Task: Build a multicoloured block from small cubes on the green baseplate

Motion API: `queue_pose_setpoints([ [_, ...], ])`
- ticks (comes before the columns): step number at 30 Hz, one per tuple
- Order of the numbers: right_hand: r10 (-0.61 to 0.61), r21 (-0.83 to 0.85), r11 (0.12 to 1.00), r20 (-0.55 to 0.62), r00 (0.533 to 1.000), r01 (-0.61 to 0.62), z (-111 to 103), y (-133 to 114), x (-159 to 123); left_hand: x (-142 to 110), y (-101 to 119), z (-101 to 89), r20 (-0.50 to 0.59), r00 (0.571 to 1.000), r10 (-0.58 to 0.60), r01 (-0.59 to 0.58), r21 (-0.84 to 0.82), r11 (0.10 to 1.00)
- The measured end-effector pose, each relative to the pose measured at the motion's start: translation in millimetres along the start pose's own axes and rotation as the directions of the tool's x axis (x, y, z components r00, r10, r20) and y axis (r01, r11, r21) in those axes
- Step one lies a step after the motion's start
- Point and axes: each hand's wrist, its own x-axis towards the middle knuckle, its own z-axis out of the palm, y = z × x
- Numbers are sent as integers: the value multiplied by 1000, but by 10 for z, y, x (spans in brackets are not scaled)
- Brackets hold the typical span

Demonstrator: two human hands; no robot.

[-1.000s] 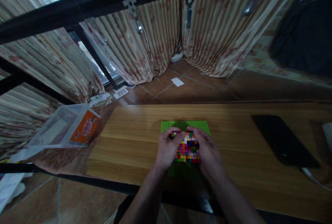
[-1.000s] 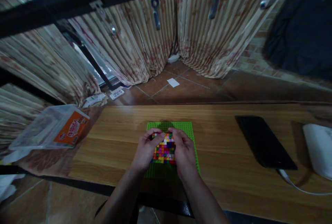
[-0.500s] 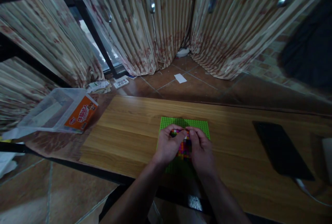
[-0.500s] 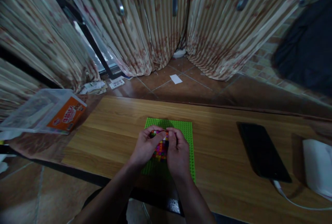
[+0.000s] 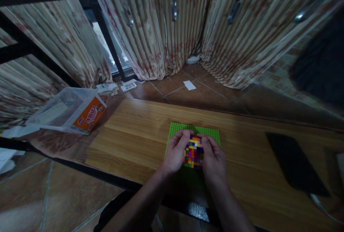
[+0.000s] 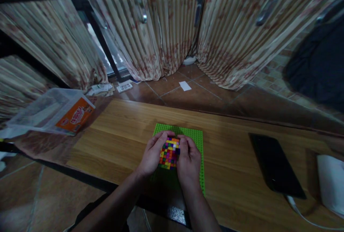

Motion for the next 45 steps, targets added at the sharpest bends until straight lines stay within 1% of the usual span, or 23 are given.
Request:
queue_pose_setpoints([
  [3, 12, 26, 1000, 1, 1000, -12, 20, -9, -20, -18, 0, -34, -42, 999, 33, -33, 1, 999],
  [5, 22, 27, 999, 8, 1000, -23, 25, -15, -25, -20, 0, -47, -51, 998, 45, -45, 11, 999],
  [8, 66, 22, 998, 4, 998, -66, 29, -24, -28, -15, -8, -58, -62, 997, 48, -47, 28, 999],
  [10, 105, 41, 994, -26, 994, -104, 34, -31, -37, -15, -17, -69, -56, 997, 56, -54, 35, 998],
  [12, 131, 72, 989, -62, 989, -127, 42, -39, -56, -22, -18, -91, -12, 997, 81, -80, 59, 995],
  [14, 127, 78, 989, -74, 989, -122, 50, -48, -87, -41, 2, -125, 62, 991, 120, -126, 108, 986],
  [18, 103, 83, 992, -52, 993, -98, 60, -51, -168, -106, 109, -205, 190, 962, 198, -232, 177, 956],
  [21, 106, 114, 988, -25, 994, -102, 68, -44, -214, -140, 180, -248, 244, 942, 229, -276, 179, 944],
  [23, 81, 95, 992, -24, 996, -78, 78, -33, -221, -134, 187, -263, 256, 938, 232, -282, 180, 942],
  [26, 30, 48, 998, -52, 998, -28, 103, -1, -192, -73, 132, -277, 263, 940, 219, -270, 177, 946],
  [28, 30, 23, 999, -57, 998, -28, 125, 22, -157, -11, 76, -286, 265, 945, 193, -245, 176, 953],
  [31, 61, 4, 998, -69, 996, -61, 156, 34, -110, 67, 10, -298, 275, 949, 152, -205, 175, 963],
  [33, 88, -4, 996, -83, 993, -89, 171, 16, -95, 87, -7, -301, 261, 952, 161, -213, 185, 960],
  [36, 129, -18, 991, -73, 989, -130, 187, -41, -98, 71, 1, -292, 208, 963, 170, -213, 208, 955],
  [40, 145, -5, 989, -49, 988, -146, 211, -89, -108, 25, 13, -273, 121, 983, 136, -158, 193, 968],
  [45, 164, 71, 984, -8, 986, -163, 238, -9, -77, -1, -32, -275, -19, 995, 102, -97, 162, 982],
])
